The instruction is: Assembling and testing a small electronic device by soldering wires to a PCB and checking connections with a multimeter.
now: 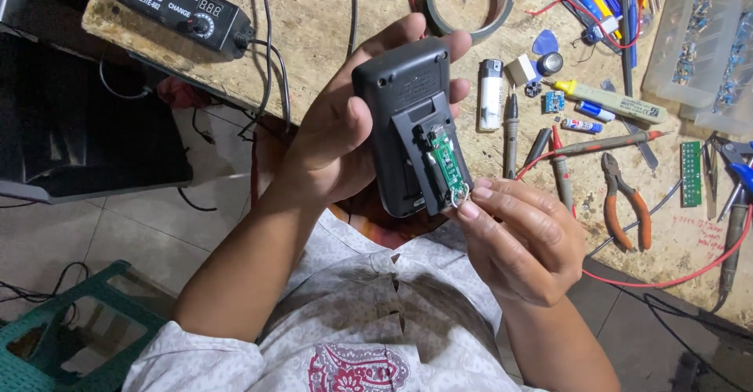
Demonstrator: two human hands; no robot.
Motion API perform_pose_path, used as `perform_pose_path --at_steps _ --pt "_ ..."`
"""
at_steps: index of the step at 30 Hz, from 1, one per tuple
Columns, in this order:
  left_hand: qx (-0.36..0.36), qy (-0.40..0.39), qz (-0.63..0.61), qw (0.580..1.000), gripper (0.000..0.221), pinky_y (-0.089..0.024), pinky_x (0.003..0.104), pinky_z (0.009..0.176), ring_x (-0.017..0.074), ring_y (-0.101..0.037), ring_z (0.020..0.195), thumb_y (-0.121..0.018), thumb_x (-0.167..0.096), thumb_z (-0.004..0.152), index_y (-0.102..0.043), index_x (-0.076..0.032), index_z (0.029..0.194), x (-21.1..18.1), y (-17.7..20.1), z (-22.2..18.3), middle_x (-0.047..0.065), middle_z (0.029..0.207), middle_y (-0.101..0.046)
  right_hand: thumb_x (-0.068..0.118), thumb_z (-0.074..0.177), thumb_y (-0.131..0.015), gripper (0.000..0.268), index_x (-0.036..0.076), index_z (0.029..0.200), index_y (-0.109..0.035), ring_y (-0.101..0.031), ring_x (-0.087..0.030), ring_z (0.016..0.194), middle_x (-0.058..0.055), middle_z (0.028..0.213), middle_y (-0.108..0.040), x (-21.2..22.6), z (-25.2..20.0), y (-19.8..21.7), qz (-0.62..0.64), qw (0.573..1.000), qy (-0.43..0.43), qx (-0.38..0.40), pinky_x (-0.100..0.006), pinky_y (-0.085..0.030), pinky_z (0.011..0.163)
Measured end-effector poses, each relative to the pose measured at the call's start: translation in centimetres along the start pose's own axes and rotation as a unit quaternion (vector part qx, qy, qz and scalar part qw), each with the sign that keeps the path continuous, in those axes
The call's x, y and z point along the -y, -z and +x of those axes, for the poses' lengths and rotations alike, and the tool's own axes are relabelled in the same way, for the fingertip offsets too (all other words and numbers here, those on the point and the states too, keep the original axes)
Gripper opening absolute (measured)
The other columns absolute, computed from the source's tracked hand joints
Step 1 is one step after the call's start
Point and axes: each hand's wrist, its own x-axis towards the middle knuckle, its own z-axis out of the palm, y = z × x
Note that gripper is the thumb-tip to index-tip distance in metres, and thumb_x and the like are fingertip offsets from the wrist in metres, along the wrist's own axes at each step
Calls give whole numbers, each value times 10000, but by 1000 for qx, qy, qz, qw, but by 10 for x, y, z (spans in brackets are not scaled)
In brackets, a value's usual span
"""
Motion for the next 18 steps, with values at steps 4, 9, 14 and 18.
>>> perform_pose_path --at_steps 4,9,14,18 --pt "5 -10 -54 998 714 -362 477 1376 365 -480 1554 -726 -420 1035 -407 -158 1617 13 -3 3 270 1810 -269 -102 892 -807 158 -71 1011 -706 -728 -321 762 -230 944 -652 -5 0 -1 -17 999 38 10 -439 -690 700" --pt "-93 5 -98 991 828 -551 474 1042 353 -554 1341 -632 -419 928 -315 -122 1633 9 -18 12 265 1734 -335 -101 872 -846 210 -49 1021 -708 -743 -339 816 -283 960 -653 -5 0 -10 -6 1000 0 -2 -426 -662 683" --pt "-97 -1 49 994 930 -502 420 1113 310 -566 1342 -562 -483 916 -195 -60 1659 -2 -28 10 243 1660 -394 3 875 -855 225 -7 1035 -697 -752 -333 845 -285 1033 -666 -2 -14 -12 10 998 -60 -23 -427 -640 714" --pt "-98 -8 65 993 1037 -432 444 1239 334 -552 1362 -620 -528 857 -174 -37 1655 -2 -29 11 258 1649 -394 90 873 -857 246 30 1027 -675 -742 -322 882 -279 1024 -678 3 -16 -12 -4 994 -103 -26 -449 -623 782"
